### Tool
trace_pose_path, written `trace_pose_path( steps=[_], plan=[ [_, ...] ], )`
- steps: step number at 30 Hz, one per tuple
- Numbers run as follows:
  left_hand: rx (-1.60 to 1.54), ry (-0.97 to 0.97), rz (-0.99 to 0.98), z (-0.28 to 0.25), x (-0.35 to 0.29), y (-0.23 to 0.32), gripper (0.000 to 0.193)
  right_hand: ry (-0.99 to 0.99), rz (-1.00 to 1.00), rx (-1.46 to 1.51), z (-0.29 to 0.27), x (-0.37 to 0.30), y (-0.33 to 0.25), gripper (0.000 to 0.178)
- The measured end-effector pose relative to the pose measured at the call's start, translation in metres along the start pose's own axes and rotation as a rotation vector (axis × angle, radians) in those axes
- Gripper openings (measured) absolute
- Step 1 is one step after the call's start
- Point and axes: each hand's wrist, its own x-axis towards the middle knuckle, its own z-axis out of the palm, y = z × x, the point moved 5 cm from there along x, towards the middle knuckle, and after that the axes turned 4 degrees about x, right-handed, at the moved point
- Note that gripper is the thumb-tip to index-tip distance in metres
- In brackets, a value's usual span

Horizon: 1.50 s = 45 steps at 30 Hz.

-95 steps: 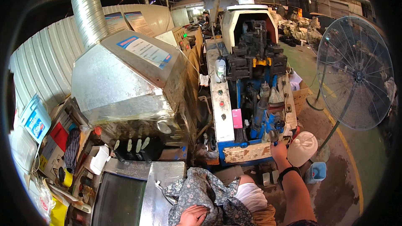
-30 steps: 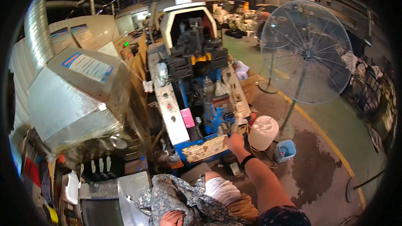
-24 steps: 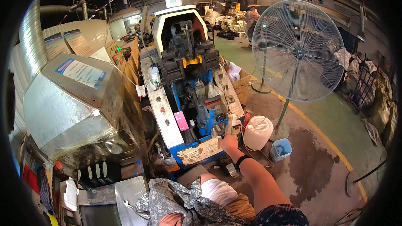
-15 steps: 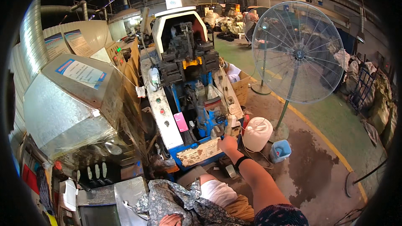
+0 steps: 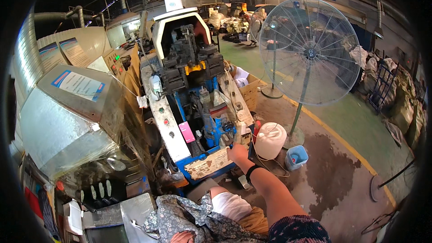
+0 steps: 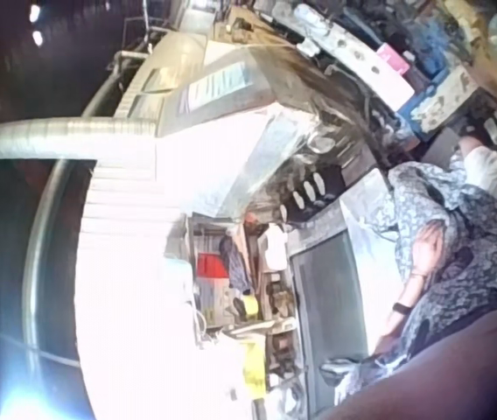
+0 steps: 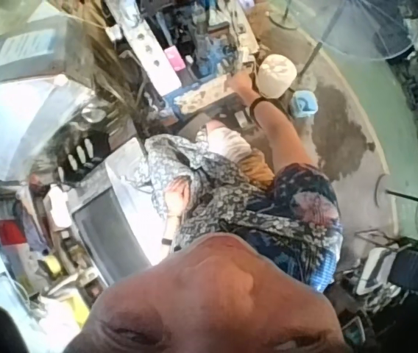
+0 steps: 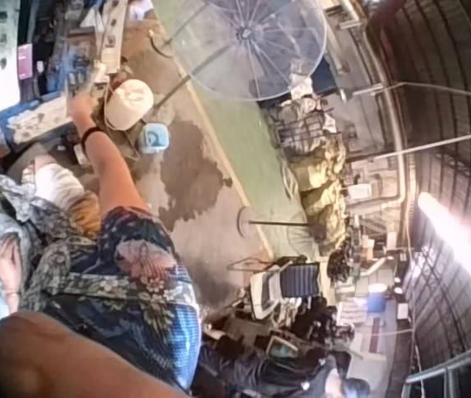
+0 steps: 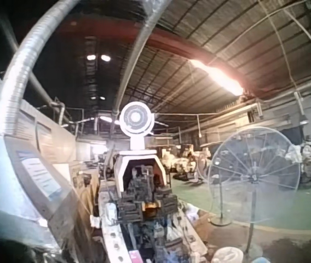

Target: Operating a shoe lasting machine and placing shoe components on a conveyor belt.

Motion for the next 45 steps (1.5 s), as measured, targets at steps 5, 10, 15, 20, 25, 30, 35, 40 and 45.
trace_pose_path(
  steps=[5,10,15,20,25,30,35,40,45],
  plan=[
    [0.015,0.007,0.011,0.001,-0.002,-0.001,0.018,0.020,-0.021,-0.004,-0.001,0.000,-0.001,0.046],
    [-0.008,0.020,0.002,-0.003,0.001,0.003,0.017,0.021,-0.003,0.003,-0.001,0.000,0.000,0.045],
    [-0.013,0.039,-0.002,-0.002,0.000,0.001,0.017,0.014,0.018,-0.004,-0.003,-0.002,-0.003,0.046],
    [0.003,0.039,0.003,-0.003,0.000,0.001,0.017,0.004,0.021,0.015,-0.005,-0.004,-0.005,0.046],
    [0.004,0.035,-0.006,-0.004,-0.002,0.000,0.017,-0.007,0.013,0.009,-0.004,-0.005,-0.005,0.047],
    [-0.008,0.024,-0.014,-0.002,-0.005,-0.002,0.018,-0.006,0.031,0.019,-0.004,-0.006,-0.005,0.046],
    [-0.007,0.014,0.007,0.004,0.002,-0.002,0.019,0.028,0.047,0.025,-0.014,-0.003,0.003,0.044],
    [-0.015,-0.012,0.006,0.004,0.004,-0.006,0.021,0.025,0.052,0.050,-0.013,-0.002,0.000,0.044],
    [-0.052,0.001,0.017,0.012,-0.036,-0.029,0.018,-0.012,-0.018,0.143,0.060,0.026,0.002,0.034]
  ],
)
